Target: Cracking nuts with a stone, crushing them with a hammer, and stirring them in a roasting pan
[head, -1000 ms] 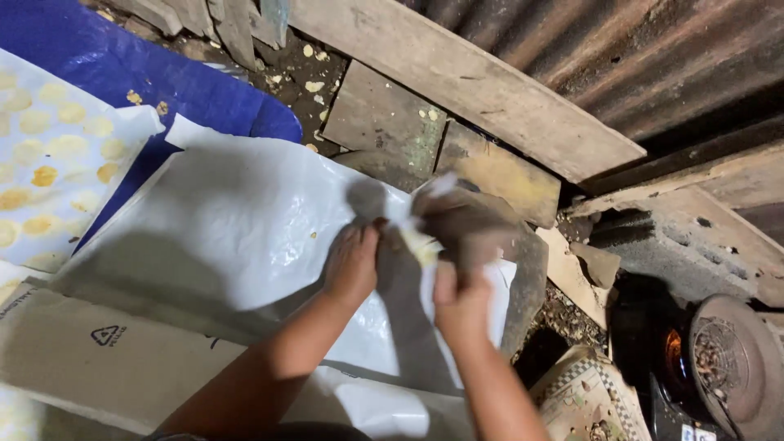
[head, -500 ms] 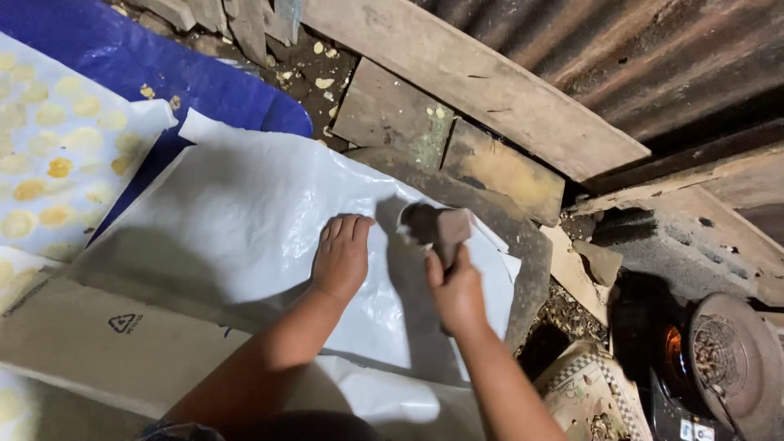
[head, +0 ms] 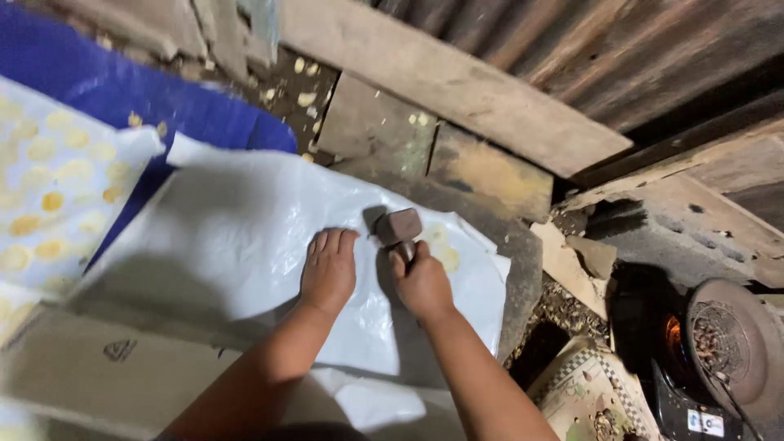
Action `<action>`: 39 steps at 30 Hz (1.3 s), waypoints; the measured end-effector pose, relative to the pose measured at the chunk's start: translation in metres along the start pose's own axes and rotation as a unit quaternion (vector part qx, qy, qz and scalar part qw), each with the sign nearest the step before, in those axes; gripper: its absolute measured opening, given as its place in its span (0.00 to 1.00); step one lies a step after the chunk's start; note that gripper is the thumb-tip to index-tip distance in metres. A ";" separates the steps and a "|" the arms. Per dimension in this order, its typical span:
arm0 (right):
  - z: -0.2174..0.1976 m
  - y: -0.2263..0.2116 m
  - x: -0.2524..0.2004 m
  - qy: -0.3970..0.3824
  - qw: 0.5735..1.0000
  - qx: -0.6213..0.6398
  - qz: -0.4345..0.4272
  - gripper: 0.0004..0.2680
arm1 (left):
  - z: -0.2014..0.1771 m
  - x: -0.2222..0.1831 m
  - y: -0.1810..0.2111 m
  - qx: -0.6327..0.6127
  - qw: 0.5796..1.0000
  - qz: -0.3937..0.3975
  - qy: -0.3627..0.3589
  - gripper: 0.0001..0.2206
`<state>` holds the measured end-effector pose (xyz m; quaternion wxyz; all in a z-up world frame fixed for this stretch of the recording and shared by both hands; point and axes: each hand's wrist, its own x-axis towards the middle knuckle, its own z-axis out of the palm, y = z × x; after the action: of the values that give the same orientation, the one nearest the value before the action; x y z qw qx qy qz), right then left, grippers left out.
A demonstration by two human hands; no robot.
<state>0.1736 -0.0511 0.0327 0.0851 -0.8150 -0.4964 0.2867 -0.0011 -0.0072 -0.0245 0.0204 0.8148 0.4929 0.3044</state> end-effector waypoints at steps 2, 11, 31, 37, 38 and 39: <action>-0.016 -0.007 -0.020 0.005 1.000 0.005 -0.001 0.22 | 0.003 0.000 -0.003 -0.002 1.000 0.009 0.015 0.10; 0.037 0.058 -0.105 0.135 0.988 0.055 -0.043 0.17 | 0.002 0.010 -0.035 0.075 0.996 -0.036 0.016 0.12; 0.004 0.310 -0.252 0.420 0.886 0.006 0.197 0.16 | -0.111 -0.044 0.055 -0.209 0.970 0.123 0.016 0.13; -0.001 0.315 -0.248 0.416 0.890 -0.119 0.139 0.08 | -0.074 -0.053 0.078 -0.557 0.684 -0.181 -0.434 0.18; -0.010 0.295 -0.243 0.398 0.904 0.014 0.154 0.08 | -0.066 -0.065 0.084 -0.598 0.618 -0.160 -0.485 0.17; -0.020 0.278 -0.241 0.368 0.903 0.144 0.166 0.10 | -0.055 -0.078 0.091 -0.634 0.544 -0.135 -0.532 0.16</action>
<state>0.3131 -0.3917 0.0239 0.3290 -0.9122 -0.2404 0.0443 0.0171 -0.1323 0.0137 0.8315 0.5257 0.1746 0.0419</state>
